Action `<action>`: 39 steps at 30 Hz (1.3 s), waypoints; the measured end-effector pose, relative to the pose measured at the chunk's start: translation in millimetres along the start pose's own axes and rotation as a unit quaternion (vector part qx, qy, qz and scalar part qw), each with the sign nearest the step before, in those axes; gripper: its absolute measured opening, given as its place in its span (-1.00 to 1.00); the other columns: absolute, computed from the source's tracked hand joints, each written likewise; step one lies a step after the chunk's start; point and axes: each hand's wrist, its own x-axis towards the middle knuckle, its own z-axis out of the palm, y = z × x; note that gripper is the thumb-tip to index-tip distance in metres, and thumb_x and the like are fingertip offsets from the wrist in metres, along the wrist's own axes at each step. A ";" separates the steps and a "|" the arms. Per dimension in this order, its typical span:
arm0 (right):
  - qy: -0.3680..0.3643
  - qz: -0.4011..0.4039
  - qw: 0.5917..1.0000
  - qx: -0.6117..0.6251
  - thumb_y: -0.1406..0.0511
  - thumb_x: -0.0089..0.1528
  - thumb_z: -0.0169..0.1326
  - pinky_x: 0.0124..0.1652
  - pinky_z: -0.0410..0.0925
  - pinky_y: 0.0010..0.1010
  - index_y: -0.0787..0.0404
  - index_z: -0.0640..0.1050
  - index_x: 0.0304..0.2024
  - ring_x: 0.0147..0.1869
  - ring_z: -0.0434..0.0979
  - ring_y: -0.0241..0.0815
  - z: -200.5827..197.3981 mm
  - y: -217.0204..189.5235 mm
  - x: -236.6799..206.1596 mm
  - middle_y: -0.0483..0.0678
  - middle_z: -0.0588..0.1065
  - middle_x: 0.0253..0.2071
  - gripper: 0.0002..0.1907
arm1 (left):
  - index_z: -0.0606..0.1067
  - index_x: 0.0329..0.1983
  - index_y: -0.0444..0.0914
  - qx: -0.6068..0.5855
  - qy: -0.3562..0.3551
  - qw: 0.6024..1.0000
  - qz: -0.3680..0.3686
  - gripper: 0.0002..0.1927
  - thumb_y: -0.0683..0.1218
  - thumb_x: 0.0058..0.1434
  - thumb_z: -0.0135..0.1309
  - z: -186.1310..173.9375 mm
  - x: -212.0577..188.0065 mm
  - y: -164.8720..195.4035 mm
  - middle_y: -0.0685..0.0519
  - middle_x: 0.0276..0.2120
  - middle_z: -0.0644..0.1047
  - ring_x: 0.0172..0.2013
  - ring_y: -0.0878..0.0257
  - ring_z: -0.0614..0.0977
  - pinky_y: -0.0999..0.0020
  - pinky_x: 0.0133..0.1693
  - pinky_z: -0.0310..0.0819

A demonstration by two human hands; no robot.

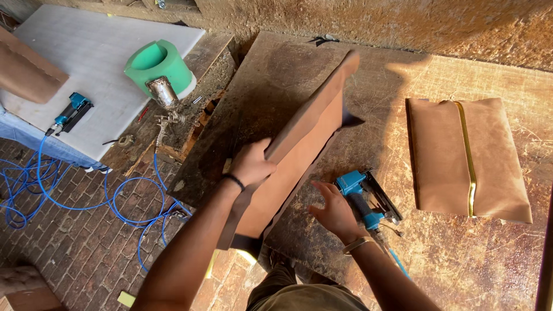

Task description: The person wraps a piece of brown fabric around a rectangular yellow foam cushion, aligns the edges, and secures the fabric using a pneumatic staple gun. The person repeats the process with a second cushion, smoothing the fabric and stapling along the edges.

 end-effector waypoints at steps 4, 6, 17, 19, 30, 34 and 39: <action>-0.024 -0.047 0.995 0.090 0.20 0.04 0.35 0.24 0.36 -0.11 0.12 0.24 0.40 0.35 0.38 0.06 23.9 -57.6 3.4 0.09 0.32 0.33 -0.08 | 0.50 0.17 -0.26 0.043 0.047 0.994 0.088 -0.46 -0.14 0.04 0.13 16.5 48.5 9.4 -0.19 -0.25 0.68 -0.25 0.01 0.73 0.16 -0.17 0.61; -0.068 -0.013 0.980 0.186 0.21 0.07 0.30 0.20 0.44 -0.17 0.13 0.23 0.40 0.31 0.47 -0.03 39.9 -79.0 7.4 0.05 0.40 0.27 -0.11 | 0.31 0.35 -0.28 0.037 0.023 0.991 0.124 -0.30 -0.01 0.13 0.17 19.0 55.0 -1.0 -0.25 0.01 0.58 -0.01 -0.04 0.64 0.14 0.03 0.51; -0.008 0.023 0.805 0.592 0.16 0.44 0.06 0.05 0.37 -0.17 0.34 0.52 0.00 0.00 0.49 -0.08 109.1 -114.7 30.8 0.14 0.51 -0.03 -0.66 | -0.06 0.50 -0.32 0.000 0.085 0.954 0.289 0.13 -0.08 -0.02 0.37 3.1 -94.8 -118.4 -0.38 0.41 0.15 0.37 -0.25 0.27 -0.02 0.30 0.23; 0.018 -0.033 0.809 0.587 0.20 0.48 0.14 0.11 0.34 -0.17 0.38 0.52 -0.05 0.01 0.47 -0.06 121.5 -119.1 35.4 0.17 0.50 -0.05 -0.69 | 0.12 0.45 -0.29 0.022 0.157 0.938 0.310 -0.07 -0.18 0.04 0.30 2.4 -95.7 -126.0 -0.30 0.37 0.27 0.34 -0.17 0.38 0.03 0.29 0.35; 0.187 0.107 0.967 0.134 0.32 0.20 0.23 0.00 0.54 -0.34 0.33 0.41 -0.05 0.02 0.63 -0.19 141.9 -157.7 31.6 0.05 0.58 -0.06 -0.64 | 0.61 0.04 -0.27 -0.146 0.247 0.897 0.337 -0.68 -0.36 0.23 0.19 -4.4 -103.0 -135.8 -0.09 0.01 0.65 0.03 0.12 0.71 0.34 0.06 0.66; 0.187 0.086 0.940 0.272 0.40 0.20 0.12 0.07 0.48 -0.28 0.30 0.47 0.07 0.08 0.59 -0.13 137.4 -160.7 30.0 0.08 0.57 0.02 -0.63 | 0.65 -0.06 -0.25 -0.029 0.216 0.877 0.428 -0.71 -0.37 0.19 0.16 -6.8 -101.4 -137.6 -0.06 -0.03 0.67 0.07 0.10 0.70 0.24 0.17 0.60; 0.077 0.063 0.710 0.697 0.22 0.20 -0.16 -0.03 0.47 -0.16 0.32 0.50 -0.02 -0.07 0.61 -0.04 85.0 -154.6 9.8 0.10 0.60 -0.10 -0.58 | 0.68 -0.17 -0.21 0.048 0.185 0.850 0.491 -0.80 -0.32 0.25 0.16 -3.7 -103.1 -129.4 -0.02 -0.09 0.69 0.05 0.15 0.71 0.17 0.21 0.58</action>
